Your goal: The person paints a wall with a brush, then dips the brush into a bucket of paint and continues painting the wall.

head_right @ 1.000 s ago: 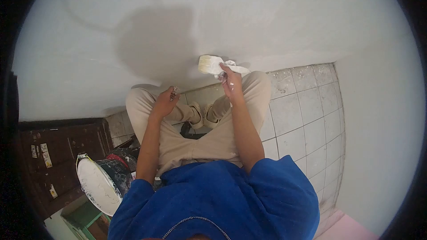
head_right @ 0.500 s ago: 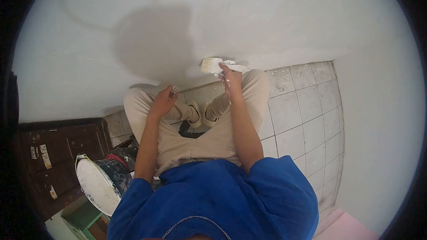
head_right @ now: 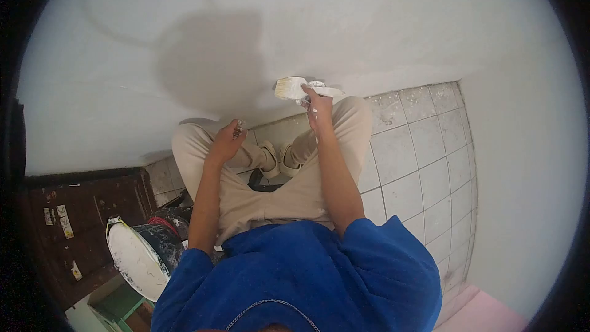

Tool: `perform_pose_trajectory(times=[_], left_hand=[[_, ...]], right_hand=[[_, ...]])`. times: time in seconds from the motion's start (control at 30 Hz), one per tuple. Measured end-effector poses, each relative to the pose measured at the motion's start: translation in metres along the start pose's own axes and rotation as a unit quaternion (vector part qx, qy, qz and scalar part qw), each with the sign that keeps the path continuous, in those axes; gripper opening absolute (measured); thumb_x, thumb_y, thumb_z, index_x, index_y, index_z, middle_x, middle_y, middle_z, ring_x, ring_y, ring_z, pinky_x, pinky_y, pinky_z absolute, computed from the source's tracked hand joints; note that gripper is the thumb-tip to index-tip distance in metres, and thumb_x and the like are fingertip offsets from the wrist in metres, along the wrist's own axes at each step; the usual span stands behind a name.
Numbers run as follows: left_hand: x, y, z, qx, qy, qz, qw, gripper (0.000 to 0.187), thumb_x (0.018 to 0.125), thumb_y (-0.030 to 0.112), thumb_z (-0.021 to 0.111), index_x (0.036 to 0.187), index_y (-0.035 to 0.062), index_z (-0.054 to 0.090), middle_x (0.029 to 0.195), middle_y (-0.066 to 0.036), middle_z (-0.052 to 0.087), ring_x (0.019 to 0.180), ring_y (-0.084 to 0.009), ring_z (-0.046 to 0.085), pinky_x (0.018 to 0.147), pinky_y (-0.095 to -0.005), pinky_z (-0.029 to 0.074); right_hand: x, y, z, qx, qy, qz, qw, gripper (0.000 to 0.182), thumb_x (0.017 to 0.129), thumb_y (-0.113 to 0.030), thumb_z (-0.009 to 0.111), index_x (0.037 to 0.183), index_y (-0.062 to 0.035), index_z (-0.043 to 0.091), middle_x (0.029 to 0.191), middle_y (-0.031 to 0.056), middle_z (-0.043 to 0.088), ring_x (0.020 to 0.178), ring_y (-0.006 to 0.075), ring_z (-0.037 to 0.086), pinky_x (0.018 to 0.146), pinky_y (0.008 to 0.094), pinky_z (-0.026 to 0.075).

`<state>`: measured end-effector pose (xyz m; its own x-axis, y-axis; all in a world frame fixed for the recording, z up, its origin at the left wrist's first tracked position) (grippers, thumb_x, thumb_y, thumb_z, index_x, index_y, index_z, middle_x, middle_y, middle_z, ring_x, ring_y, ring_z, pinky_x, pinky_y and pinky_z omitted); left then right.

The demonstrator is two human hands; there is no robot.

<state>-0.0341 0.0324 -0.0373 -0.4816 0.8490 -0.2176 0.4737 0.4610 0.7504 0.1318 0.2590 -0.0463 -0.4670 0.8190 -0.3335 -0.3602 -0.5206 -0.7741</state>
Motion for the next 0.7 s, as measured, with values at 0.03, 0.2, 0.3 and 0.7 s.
perform_pose_trajectory(times=[0.03, 0.2, 0.3, 0.7], left_hand=[[-0.002, 0.002, -0.002, -0.002, 0.002, -0.007, 1.000, 0.032, 0.093, 0.024, 0.061, 0.108, -0.0026, 0.053, 0.088, -0.021, 0.067, 0.081, -0.0355, 0.064, 0.075, -0.0415, 0.048], [0.000, -0.001, 0.002, 0.001, 0.009, 0.007, 1.000, 0.032, 0.093, 0.024, 0.061, 0.108, -0.0025, 0.053, 0.089, -0.021, 0.067, 0.083, -0.0357, 0.065, 0.076, -0.0417, 0.049], [0.001, 0.001, 0.002, 0.006, 0.004, 0.008, 1.000, 0.032, 0.093, 0.024, 0.061, 0.108, -0.0024, 0.054, 0.090, -0.020, 0.067, 0.083, -0.0353, 0.064, 0.076, -0.0415, 0.049], [0.002, 0.013, 0.002, 0.004, 0.008, 0.026, 1.000, 0.030, 0.092, 0.023, 0.061, 0.106, -0.0027, 0.054, 0.085, -0.021, 0.065, 0.078, -0.0353, 0.063, 0.072, -0.0425, 0.048]], right_hand=[[-0.002, 0.001, -0.001, 0.015, -0.009, 0.008, 1.000, 0.023, 0.084, -0.007, 0.072, 0.102, -0.0030, 0.059, 0.096, 0.0070, 0.065, 0.081, 0.0166, 0.065, 0.058, 0.0269, 0.052], [-0.002, 0.006, -0.014, -0.016, 0.019, 0.017, 1.000, 0.022, 0.085, -0.007, 0.071, 0.102, -0.0038, 0.059, 0.095, 0.0052, 0.065, 0.080, 0.0157, 0.065, 0.060, 0.0266, 0.052], [0.004, 0.009, -0.012, 0.023, 0.022, 0.028, 0.999, 0.021, 0.085, -0.007, 0.071, 0.103, -0.0043, 0.059, 0.093, 0.0042, 0.064, 0.079, 0.0147, 0.065, 0.060, 0.0263, 0.052], [-0.028, 0.044, -0.017, 0.120, 0.200, 0.016, 0.972, 0.021, 0.089, -0.012, 0.065, 0.106, -0.0057, 0.055, 0.096, 0.0050, 0.061, 0.076, 0.0151, 0.061, 0.056, 0.0255, 0.045]])
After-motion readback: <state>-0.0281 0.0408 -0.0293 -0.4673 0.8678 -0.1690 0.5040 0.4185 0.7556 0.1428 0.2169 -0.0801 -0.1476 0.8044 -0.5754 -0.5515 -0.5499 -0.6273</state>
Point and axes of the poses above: each hand's wrist, its own x-axis towards the middle knuckle, its own z-axis out of the palm, y = z × x, the point moved 8 cm from there along x, towards the middle knuckle
